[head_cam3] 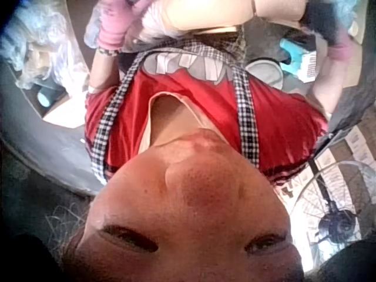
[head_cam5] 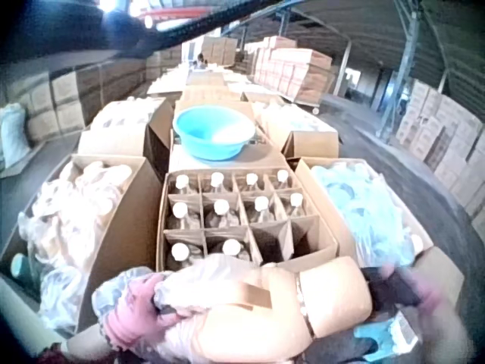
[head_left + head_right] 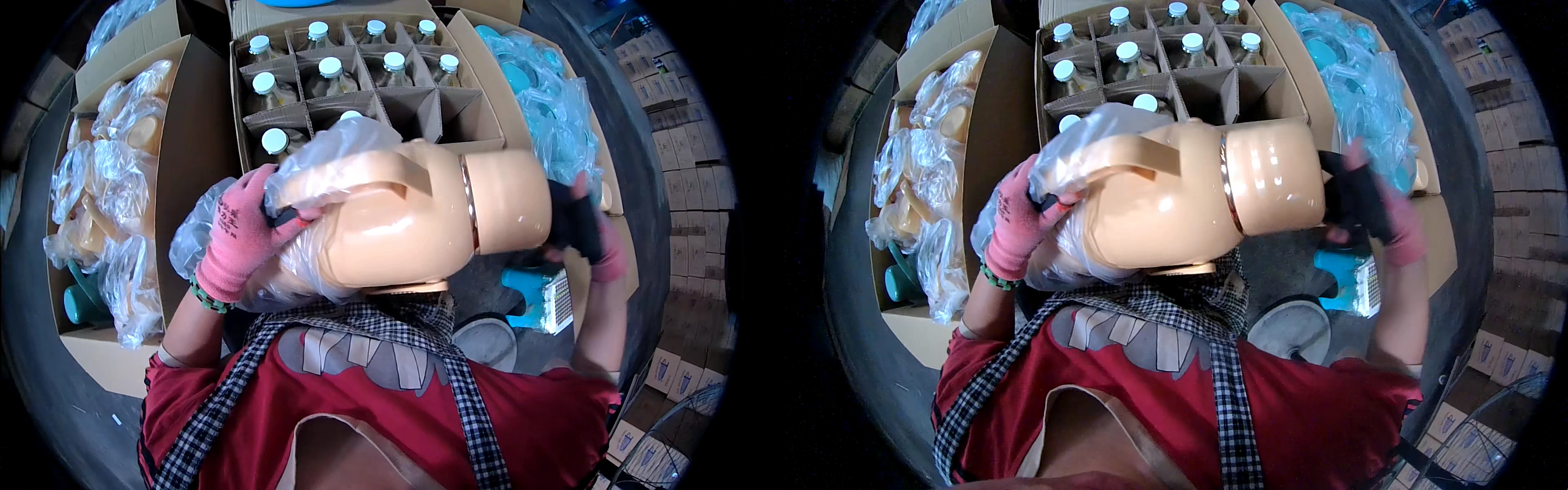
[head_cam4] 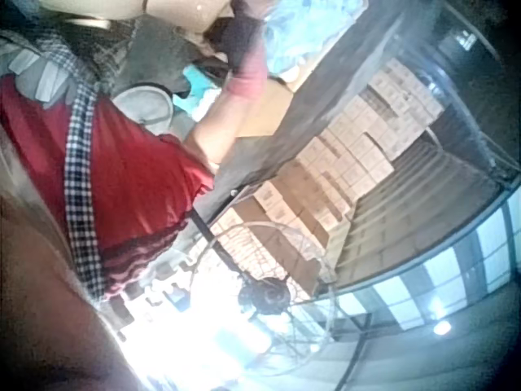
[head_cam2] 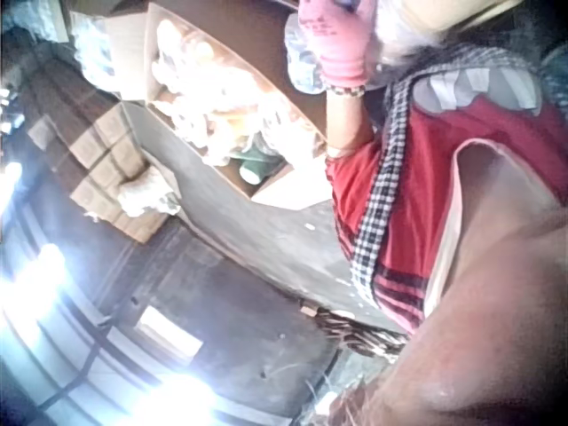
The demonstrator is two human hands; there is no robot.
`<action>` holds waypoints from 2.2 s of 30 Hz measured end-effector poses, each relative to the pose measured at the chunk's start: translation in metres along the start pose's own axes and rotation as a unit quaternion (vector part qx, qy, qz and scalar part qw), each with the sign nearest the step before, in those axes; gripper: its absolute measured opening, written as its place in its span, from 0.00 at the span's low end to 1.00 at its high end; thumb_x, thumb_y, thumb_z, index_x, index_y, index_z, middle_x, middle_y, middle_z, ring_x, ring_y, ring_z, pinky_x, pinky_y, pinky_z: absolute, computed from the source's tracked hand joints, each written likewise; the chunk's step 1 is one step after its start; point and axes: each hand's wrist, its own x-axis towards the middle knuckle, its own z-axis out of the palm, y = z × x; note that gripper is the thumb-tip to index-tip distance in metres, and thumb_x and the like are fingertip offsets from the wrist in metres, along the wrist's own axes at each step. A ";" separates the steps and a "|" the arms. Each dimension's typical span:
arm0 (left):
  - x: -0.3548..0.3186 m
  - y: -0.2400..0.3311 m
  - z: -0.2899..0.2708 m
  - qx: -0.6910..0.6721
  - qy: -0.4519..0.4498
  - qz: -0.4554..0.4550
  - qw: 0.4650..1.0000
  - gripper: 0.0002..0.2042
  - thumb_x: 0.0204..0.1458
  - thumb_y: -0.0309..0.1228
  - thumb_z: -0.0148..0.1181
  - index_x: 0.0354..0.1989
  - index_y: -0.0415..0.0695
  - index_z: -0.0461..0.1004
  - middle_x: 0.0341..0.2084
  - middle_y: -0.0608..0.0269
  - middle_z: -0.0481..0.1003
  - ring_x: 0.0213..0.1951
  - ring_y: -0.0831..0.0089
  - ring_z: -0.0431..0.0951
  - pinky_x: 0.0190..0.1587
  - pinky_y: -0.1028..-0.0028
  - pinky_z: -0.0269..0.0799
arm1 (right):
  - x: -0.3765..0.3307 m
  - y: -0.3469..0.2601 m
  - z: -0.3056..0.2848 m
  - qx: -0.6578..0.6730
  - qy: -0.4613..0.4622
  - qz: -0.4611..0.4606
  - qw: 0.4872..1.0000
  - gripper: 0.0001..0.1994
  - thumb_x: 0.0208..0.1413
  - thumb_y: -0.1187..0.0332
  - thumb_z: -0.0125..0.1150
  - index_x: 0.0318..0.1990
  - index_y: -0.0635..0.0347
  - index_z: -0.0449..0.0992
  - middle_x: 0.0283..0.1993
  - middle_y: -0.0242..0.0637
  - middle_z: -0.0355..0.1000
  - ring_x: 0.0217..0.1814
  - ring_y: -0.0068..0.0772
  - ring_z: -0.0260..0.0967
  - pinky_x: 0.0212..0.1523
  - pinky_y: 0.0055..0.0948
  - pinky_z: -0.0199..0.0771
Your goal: The person sits on the floor in a warehouse and assembles electric kettles. They remove kettles from plastic bags, insert stainless steel inner pots, and secure the lids. The person handles both beige and teal kettles, placing the assembled units back into boxes.
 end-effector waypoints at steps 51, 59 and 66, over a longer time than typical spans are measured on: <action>-0.087 -0.044 -0.065 -0.226 0.092 -0.322 0.915 0.21 0.43 0.28 0.56 0.47 0.36 0.62 0.39 0.60 0.67 0.41 0.76 0.66 0.45 0.75 0.63 | 0.039 0.126 0.238 -0.108 -0.144 -0.148 0.972 0.25 0.39 0.56 0.63 0.41 0.67 0.67 0.36 0.45 0.69 0.39 0.40 0.68 0.42 0.32 0.66; -0.004 -0.018 0.003 -0.276 0.196 -0.131 0.932 0.54 0.27 0.36 0.70 0.56 0.31 0.33 0.49 0.47 0.55 0.51 0.63 0.59 0.53 0.70 0.56 | 0.044 0.093 0.241 -0.142 -0.230 -0.127 0.955 0.23 0.44 0.56 0.59 0.41 0.67 0.67 0.37 0.48 0.69 0.41 0.41 0.67 0.43 0.32 0.64; 0.011 -0.004 0.026 -0.059 0.168 -0.021 0.984 0.51 0.26 0.37 0.67 0.56 0.31 0.38 0.49 0.39 0.50 0.53 0.48 0.52 0.55 0.61 0.49 | 0.040 0.108 0.248 -0.169 -0.193 -0.193 0.947 0.21 0.42 0.59 0.61 0.39 0.65 0.67 0.37 0.47 0.68 0.42 0.42 0.66 0.44 0.32 0.64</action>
